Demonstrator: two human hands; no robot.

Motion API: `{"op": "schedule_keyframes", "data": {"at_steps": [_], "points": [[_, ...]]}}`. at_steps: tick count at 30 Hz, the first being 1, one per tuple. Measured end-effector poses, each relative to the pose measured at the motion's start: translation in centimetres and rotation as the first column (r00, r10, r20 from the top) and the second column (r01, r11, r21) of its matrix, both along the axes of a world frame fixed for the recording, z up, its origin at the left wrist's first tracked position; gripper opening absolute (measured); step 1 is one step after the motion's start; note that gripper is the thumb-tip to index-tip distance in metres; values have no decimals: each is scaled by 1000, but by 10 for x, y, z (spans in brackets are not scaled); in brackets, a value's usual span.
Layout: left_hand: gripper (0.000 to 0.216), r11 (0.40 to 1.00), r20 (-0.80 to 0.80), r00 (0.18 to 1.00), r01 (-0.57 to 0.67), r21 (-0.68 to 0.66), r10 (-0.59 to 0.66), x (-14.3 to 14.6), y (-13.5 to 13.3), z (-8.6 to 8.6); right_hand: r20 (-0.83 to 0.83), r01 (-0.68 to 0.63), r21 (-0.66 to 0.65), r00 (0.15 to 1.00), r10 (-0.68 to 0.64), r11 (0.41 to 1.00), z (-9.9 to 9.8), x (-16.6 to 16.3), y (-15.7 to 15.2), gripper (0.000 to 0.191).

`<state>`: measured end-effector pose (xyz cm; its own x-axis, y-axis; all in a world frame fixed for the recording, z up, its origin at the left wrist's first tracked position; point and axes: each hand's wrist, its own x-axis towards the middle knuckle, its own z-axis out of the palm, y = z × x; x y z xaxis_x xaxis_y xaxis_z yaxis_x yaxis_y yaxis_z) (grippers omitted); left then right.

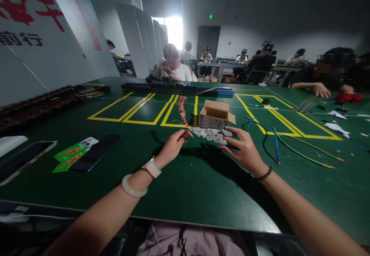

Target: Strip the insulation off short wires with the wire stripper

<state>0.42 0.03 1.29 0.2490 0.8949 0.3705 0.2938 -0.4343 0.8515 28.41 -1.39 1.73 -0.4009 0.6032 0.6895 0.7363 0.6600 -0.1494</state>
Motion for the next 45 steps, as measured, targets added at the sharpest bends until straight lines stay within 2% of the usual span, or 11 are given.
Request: {"op": "schedule_keyframes", "data": {"at_steps": [17,26,35,45], "points": [[27,1000,-50,998,-25,-12,25,0,0,-1,58,41,112,997,-47,993,-1,2,3,19],[32,1000,-37,999,-17,-5,17,0,-1,1,17,65,119,998,-67,991,2,4,2,21],[29,1000,-45,999,-21,13,21,-1,-2,0,40,19,11,999,-20,1000,2,4,3,24],[32,998,-94,994,56,30,-53,-1,-1,-1,60,3,-40,998,-1,999,2,5,3,26]]}}
